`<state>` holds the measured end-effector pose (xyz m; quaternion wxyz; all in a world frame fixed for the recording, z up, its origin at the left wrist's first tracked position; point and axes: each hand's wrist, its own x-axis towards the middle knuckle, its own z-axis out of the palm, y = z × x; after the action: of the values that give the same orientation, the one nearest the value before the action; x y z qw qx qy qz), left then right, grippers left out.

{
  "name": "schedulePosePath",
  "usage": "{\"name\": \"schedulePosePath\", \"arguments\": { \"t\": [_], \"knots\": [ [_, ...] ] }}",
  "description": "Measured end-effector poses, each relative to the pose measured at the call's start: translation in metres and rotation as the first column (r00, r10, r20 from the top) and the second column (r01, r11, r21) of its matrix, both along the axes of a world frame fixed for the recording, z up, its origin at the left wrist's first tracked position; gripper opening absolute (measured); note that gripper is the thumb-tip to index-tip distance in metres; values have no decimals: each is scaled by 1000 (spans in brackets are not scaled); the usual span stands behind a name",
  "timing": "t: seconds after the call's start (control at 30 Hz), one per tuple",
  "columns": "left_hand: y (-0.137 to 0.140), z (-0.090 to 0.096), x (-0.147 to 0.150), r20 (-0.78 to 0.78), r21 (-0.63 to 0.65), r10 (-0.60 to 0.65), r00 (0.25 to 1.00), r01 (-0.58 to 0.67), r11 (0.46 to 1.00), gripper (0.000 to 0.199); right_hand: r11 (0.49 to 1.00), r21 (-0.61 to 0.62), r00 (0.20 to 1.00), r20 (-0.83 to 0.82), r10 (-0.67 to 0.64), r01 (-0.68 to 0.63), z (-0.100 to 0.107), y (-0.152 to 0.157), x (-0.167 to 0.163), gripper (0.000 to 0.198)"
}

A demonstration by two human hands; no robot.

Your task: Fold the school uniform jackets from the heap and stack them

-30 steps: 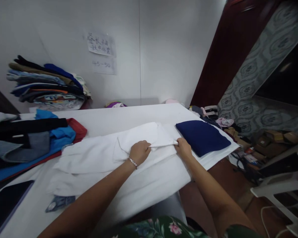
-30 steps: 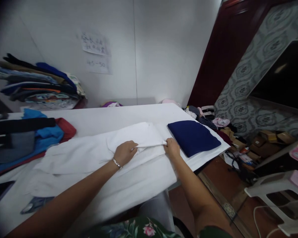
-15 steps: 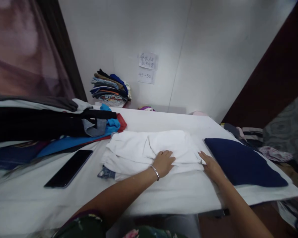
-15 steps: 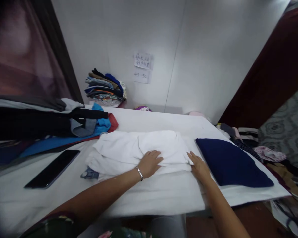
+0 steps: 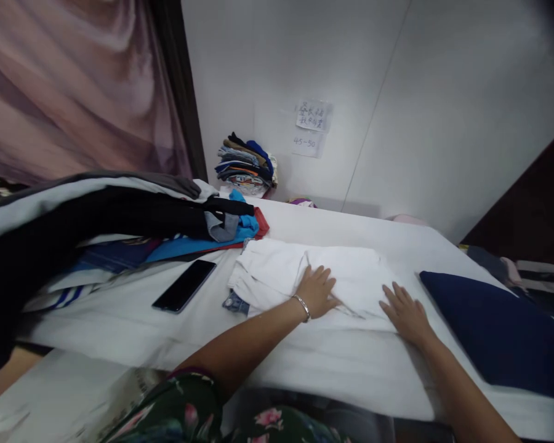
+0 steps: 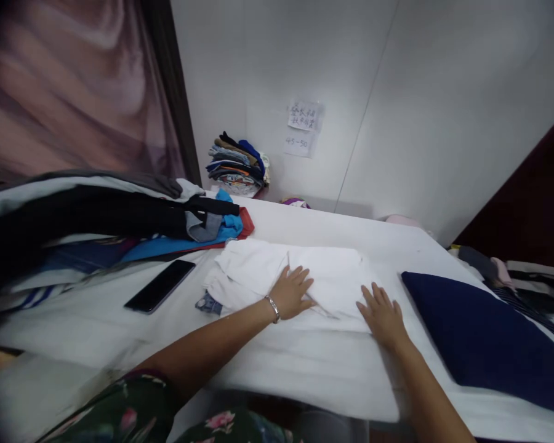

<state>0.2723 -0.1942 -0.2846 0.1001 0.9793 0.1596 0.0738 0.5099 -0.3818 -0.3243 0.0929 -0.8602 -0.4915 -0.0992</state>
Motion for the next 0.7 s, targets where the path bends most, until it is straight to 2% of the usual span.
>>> {"name": "schedulePosePath", "arguments": {
  "t": [0.07,0.13,0.23,0.33,0.47,0.53,0.63,0.7],
  "knots": [
    [8,-5,-7,-76,-47,43,996,-47,998,69,998,-62,999,-11,-30,29,-17,2,3,57],
    [12,-12,-12,-100,-75,50,994,-57,996,71,998,-66,1000,10,-16,17,-27,1,7,58],
    [12,-17,-14,-102,-89,49,994,-58,994,73,998,-67,1000,10,-15,16,-27,-1,11,58],
    [11,-15,-15,-88,-100,35,995,-43,994,72,997,-62,998,-27,-55,53,-14,2,12,57],
    [14,-4,-20,-59,-123,5,998,-13,992,67,997,76,999,43,-6,3,11,19,5,55],
    [17,7,-26,-61,-129,34,998,-42,991,65,990,133,998,61,30,-38,24,34,-2,53],
    [32,28,-43,-50,-79,185,981,-189,979,61,982,163,995,45,88,-94,40,64,-16,52],
    [50,40,-60,-29,-26,338,941,-338,941,58,977,159,990,35,138,-142,45,84,-28,52]
  ]
}}
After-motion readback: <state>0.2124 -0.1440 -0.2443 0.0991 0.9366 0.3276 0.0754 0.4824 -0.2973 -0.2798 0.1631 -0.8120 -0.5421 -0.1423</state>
